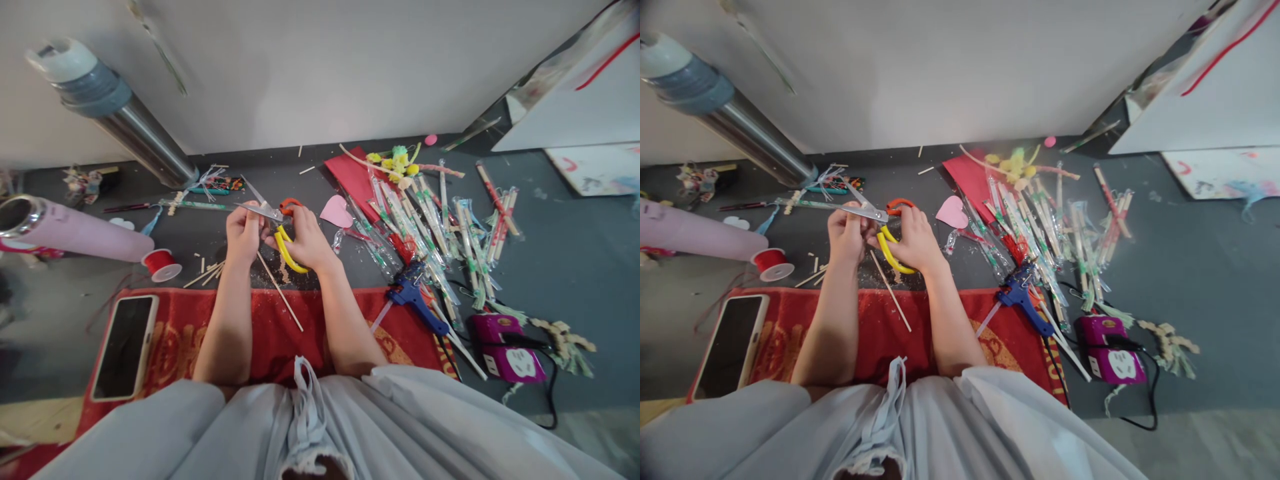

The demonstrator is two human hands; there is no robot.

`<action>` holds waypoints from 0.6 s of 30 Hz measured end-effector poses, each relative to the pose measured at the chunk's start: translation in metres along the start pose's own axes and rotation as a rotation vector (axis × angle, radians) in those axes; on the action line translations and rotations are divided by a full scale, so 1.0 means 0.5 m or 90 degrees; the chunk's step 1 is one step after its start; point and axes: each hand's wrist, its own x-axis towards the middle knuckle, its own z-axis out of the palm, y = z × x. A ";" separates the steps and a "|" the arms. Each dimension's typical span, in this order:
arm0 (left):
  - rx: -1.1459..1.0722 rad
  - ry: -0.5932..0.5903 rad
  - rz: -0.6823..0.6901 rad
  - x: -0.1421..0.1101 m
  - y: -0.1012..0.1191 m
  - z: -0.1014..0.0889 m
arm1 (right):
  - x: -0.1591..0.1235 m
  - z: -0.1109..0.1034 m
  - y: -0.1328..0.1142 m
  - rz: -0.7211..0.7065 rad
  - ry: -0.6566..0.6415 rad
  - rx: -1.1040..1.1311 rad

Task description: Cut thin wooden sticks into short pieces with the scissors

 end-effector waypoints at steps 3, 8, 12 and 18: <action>0.023 -0.007 0.003 0.001 0.001 -0.003 | -0.001 -0.001 -0.001 -0.002 -0.010 0.027; 0.039 -0.020 0.011 0.002 0.002 -0.010 | 0.000 0.003 0.003 -0.016 -0.012 0.082; 0.049 -0.037 0.023 0.004 0.000 -0.016 | 0.000 0.003 0.006 -0.013 -0.019 0.083; 0.099 -0.034 0.031 0.007 0.000 -0.019 | 0.002 0.007 0.010 -0.001 -0.031 0.059</action>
